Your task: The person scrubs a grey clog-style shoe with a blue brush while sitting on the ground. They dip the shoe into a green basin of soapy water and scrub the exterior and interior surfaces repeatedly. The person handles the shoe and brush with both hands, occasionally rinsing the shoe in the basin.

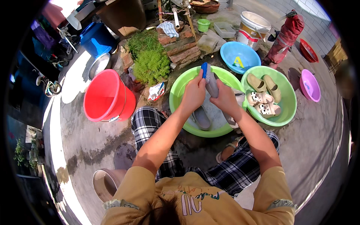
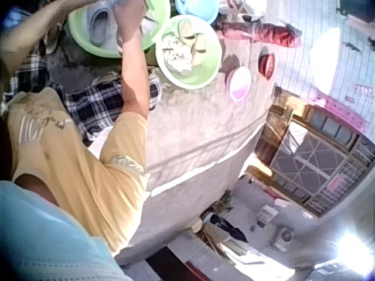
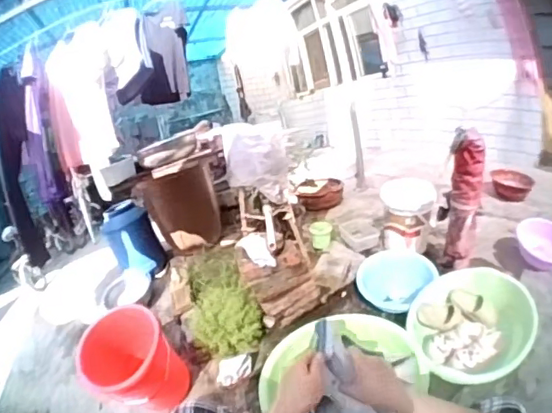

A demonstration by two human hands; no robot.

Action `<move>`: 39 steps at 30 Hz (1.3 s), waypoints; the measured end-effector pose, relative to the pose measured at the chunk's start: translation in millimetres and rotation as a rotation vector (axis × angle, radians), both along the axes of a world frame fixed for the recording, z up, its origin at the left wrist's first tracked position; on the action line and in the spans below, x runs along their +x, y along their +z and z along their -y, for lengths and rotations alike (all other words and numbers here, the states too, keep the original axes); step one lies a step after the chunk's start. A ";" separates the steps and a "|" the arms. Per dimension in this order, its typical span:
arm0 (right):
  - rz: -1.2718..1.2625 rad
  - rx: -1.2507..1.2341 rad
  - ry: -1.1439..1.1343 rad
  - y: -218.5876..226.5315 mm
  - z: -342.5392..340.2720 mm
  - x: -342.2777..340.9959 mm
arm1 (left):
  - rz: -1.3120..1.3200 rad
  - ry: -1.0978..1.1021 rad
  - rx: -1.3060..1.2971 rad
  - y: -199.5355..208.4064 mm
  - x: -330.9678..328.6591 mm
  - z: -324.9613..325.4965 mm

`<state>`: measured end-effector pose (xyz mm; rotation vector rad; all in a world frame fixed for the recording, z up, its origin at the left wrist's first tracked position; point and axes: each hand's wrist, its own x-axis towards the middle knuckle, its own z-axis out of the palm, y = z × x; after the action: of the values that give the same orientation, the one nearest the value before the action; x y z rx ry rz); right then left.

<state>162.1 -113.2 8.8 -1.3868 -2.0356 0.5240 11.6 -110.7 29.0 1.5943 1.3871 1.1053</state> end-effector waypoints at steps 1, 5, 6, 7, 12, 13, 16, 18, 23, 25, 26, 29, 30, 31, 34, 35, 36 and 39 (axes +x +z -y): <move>-0.069 0.000 -0.021 -2.5 -2.6 0.8 | -0.032 -0.055 0.158 -14.0 2.4 11.8; -0.151 0.011 -0.065 -10.1 -3.6 -4.5 | -0.162 -0.022 0.087 3.9 12.9 16.1; -0.121 0.028 -0.072 -8.8 -4.6 -3.7 | -0.176 -0.006 0.052 7.2 12.8 11.9; -0.068 0.003 -0.077 -6.5 -5.6 -1.2 | -0.189 0.009 0.017 12.0 12.3 10.1; -0.068 -0.067 -0.086 -6.6 -12.5 5.3 | -0.411 -0.103 0.254 -13.8 17.8 55.3; -0.056 -0.025 -0.064 -7.8 -12.5 2.9 | -0.413 -0.092 0.245 -11.9 15.5 45.1; 0.036 0.052 0.008 -5.2 -5.6 1.2 | -0.344 -0.020 0.196 8.5 10.0 -3.0; 0.087 0.098 0.019 10.1 -3.1 4.4 | -0.227 -0.039 0.139 14.4 3.5 -13.4; -0.074 0.019 -0.043 6.1 -9.8 9.1 | -0.132 -0.058 0.075 11.9 7.9 17.7; -0.190 -0.016 -0.056 7.9 -1.2 1.4 | -0.119 -0.008 0.051 9.2 8.7 5.2; -0.217 -0.002 -0.030 15.3 2.7 -3.0 | 0.009 -0.017 -0.027 12.5 5.8 -6.8; -0.301 0.013 0.013 28.4 4.9 -2.5 | 0.227 -0.051 -0.182 18.3 3.1 -7.0; -0.343 0.000 -0.001 28.8 2.0 1.6 | 0.265 -0.067 -0.225 19.8 3.7 -2.9; -0.386 -0.013 -0.017 29.5 -1.3 6.3 | 0.234 -0.080 -0.254 17.1 5.2 6.0; -0.446 0.044 -0.057 29.4 -15.0 11.8 | 0.172 -0.113 -0.047 -6.1 5.7 24.4; -0.346 0.061 -0.066 31.9 -16.3 13.9 | 0.165 -0.086 -0.022 -2.6 7.6 24.0; -0.405 0.010 -0.026 33.9 -13.2 13.4 | 0.159 -0.058 0.002 -0.9 9.5 22.3; -0.510 -0.118 0.089 45.8 3.5 7.7 | 0.433 -0.125 -0.134 5.8 5.9 1.6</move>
<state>169.8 -116.6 54.6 -1.0876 -1.6722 0.9435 17.6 -112.3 34.8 1.2359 1.0361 1.1714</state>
